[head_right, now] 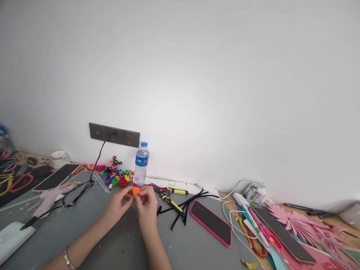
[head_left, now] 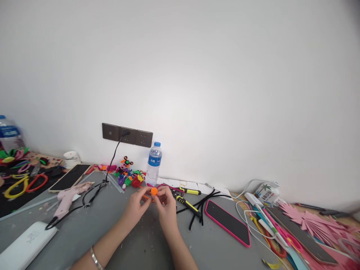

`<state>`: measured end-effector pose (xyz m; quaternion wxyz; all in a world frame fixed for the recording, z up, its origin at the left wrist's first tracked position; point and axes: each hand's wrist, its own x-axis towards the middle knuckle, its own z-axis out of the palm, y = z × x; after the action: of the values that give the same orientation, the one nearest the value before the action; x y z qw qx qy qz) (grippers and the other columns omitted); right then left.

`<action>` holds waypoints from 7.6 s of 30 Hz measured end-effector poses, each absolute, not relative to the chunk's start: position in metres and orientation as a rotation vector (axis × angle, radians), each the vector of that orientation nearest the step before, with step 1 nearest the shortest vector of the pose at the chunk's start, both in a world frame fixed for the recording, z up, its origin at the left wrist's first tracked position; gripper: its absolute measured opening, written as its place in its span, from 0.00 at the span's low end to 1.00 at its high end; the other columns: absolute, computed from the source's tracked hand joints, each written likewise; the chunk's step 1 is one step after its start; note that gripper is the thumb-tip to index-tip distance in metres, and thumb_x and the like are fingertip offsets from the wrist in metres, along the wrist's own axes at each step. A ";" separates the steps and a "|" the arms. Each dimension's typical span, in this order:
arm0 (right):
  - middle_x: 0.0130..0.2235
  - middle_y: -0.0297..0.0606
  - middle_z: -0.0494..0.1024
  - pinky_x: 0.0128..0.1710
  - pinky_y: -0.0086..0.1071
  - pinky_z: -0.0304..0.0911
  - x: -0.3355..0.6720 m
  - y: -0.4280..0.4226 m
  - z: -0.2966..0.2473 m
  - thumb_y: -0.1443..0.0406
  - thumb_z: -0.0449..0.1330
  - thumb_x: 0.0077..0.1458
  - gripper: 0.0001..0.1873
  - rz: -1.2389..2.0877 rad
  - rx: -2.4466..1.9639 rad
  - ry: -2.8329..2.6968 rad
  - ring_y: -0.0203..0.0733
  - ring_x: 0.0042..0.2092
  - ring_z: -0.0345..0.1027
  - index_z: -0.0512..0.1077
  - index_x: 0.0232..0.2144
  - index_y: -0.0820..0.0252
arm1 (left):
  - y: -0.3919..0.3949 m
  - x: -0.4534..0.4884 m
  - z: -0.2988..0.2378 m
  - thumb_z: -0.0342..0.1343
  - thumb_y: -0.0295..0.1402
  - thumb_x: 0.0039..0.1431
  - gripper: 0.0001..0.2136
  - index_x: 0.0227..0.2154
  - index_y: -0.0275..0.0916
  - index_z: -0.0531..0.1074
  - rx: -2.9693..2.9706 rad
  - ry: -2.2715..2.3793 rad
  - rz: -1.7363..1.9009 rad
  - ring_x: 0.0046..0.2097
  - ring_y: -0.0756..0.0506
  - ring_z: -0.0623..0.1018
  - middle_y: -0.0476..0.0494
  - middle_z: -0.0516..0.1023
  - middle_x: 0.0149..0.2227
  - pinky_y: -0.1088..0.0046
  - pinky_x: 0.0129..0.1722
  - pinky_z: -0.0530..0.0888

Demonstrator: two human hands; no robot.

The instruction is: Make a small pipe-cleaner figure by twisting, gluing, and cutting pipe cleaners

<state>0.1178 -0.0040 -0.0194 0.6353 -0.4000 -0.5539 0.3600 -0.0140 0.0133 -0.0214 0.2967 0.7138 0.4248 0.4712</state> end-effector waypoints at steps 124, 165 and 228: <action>0.39 0.35 0.71 0.30 0.29 0.61 0.148 0.003 -0.011 0.62 0.61 0.51 0.11 1.022 -0.985 -1.513 0.37 0.31 0.64 0.66 0.38 0.56 | 0.010 -0.014 -0.008 0.55 0.46 0.55 0.16 0.38 0.40 0.74 1.361 1.020 1.172 0.30 0.48 0.71 0.49 0.71 0.27 0.75 0.29 0.69; 0.31 0.34 0.72 0.29 0.30 0.60 0.153 0.000 -0.005 0.53 0.63 0.51 0.15 1.159 -0.912 -1.472 0.37 0.30 0.65 0.67 0.34 0.58 | 0.008 -0.013 -0.006 0.58 0.41 0.53 0.13 0.36 0.37 0.73 1.376 0.968 1.146 0.33 0.46 0.74 0.44 0.76 0.34 0.75 0.29 0.69; 0.39 0.37 0.71 0.30 0.31 0.62 0.142 0.004 -0.014 0.58 0.64 0.50 0.21 1.098 -0.800 -1.323 0.37 0.31 0.64 0.66 0.46 0.54 | 0.011 -0.014 -0.005 0.65 0.39 0.46 0.13 0.24 0.38 0.68 1.034 0.946 1.290 0.26 0.52 0.65 0.56 0.65 0.22 0.79 0.28 0.64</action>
<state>0.1417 0.0040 -0.0136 0.5833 -0.3425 -0.5667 0.4704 -0.0144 0.0107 -0.0052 0.5798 0.4422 0.4045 0.5519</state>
